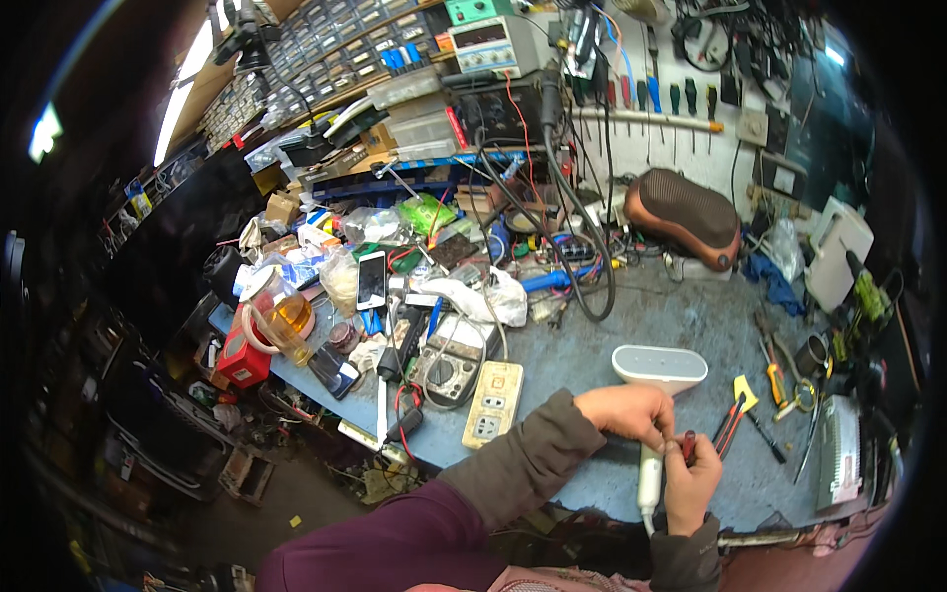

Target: The person handles a white handheld device, rotates it, and uses a utility knife and a small screwdriver to pry and probe the seam near the handle. The device is repeatedly turned and inspected while tools are applied to the casing.

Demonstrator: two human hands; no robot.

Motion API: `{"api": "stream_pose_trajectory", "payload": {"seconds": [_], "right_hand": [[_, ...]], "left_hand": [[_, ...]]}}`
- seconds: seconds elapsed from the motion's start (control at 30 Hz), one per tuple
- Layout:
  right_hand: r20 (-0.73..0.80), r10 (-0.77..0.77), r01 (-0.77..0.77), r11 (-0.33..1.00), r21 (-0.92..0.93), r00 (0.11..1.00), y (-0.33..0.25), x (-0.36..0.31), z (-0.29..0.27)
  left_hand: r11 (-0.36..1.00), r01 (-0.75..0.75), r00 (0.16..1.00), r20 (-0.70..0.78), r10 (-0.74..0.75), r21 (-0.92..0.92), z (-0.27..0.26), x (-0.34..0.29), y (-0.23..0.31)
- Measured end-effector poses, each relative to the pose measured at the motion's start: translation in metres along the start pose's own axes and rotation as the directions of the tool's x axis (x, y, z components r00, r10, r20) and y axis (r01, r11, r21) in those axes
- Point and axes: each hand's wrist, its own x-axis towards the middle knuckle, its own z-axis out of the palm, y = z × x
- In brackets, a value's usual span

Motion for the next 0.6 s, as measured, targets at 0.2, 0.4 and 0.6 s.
{"api": "stream_pose_trajectory", "payload": {"seconds": [0.2,0.4,0.6], "right_hand": [[0.031,0.045,-0.048,0.993,0.108,0.999,0.004,0.001,-0.001],[-0.001,-0.042,0.041,0.985,-0.166,0.999,-0.018,0.002,0.0],[0.061,0.059,-0.062,0.997,0.049,0.996,0.0,-0.008,-0.008]], "left_hand": [[0.999,0.031,0.999,-0.009,-0.031,0.016,0.002,-0.001,0.006],[0.989,-0.061,0.998,0.026,0.058,0.137,-0.002,0.001,0.006],[0.998,0.002,0.998,0.067,-0.006,0.061,-0.008,-0.003,0.015]]}}
